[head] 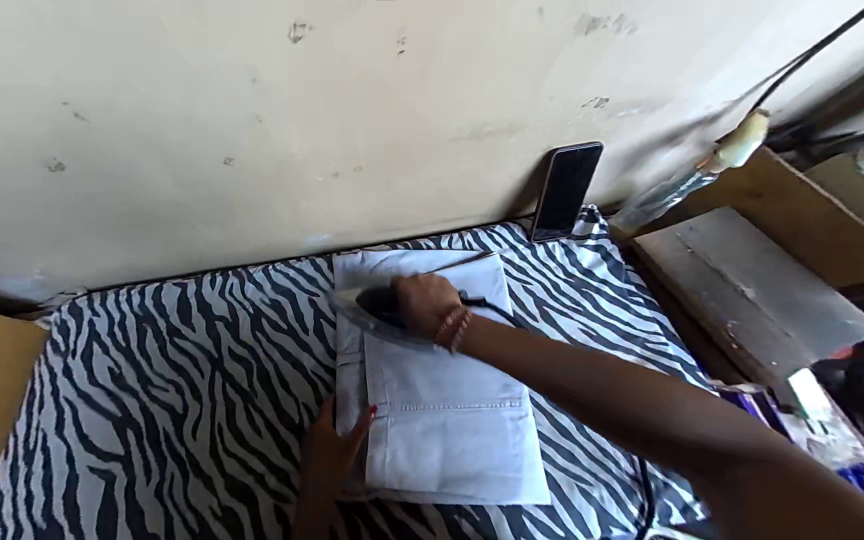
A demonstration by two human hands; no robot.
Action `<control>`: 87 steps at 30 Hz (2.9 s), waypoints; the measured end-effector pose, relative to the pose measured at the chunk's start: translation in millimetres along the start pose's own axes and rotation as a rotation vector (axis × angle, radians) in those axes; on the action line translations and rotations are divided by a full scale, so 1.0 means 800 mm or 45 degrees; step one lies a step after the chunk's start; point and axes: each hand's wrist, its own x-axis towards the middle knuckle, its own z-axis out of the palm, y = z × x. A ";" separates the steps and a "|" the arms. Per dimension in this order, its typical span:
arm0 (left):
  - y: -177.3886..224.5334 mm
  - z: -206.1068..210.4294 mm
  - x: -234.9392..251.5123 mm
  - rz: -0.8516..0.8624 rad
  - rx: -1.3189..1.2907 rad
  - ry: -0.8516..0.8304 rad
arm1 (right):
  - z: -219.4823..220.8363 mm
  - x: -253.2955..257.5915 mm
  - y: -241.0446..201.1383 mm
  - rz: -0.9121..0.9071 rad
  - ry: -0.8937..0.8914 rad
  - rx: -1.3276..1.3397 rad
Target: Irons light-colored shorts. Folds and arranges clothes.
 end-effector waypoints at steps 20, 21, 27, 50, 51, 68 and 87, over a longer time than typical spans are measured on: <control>0.003 -0.013 0.055 -0.024 -0.663 -0.297 | -0.044 -0.019 0.141 0.550 0.226 0.338; 0.008 -0.013 0.062 -0.022 -0.620 -0.295 | -0.024 -0.046 0.136 0.567 0.250 0.372; 0.044 -0.004 0.083 -0.086 -0.344 -0.294 | 0.063 -0.218 0.098 0.784 -0.012 0.316; 0.291 -0.110 -0.104 1.403 1.057 0.169 | 0.056 -0.368 0.255 0.535 0.480 0.151; 0.273 -0.095 -0.121 1.501 1.146 0.355 | 0.049 -0.370 0.260 0.566 0.500 0.138; -0.055 -0.030 -0.109 0.030 0.291 0.275 | 0.013 -0.089 0.050 0.136 0.044 -0.083; -0.111 -0.036 -0.121 -0.097 -0.538 0.248 | 0.062 -0.064 -0.098 -0.296 -0.261 -0.318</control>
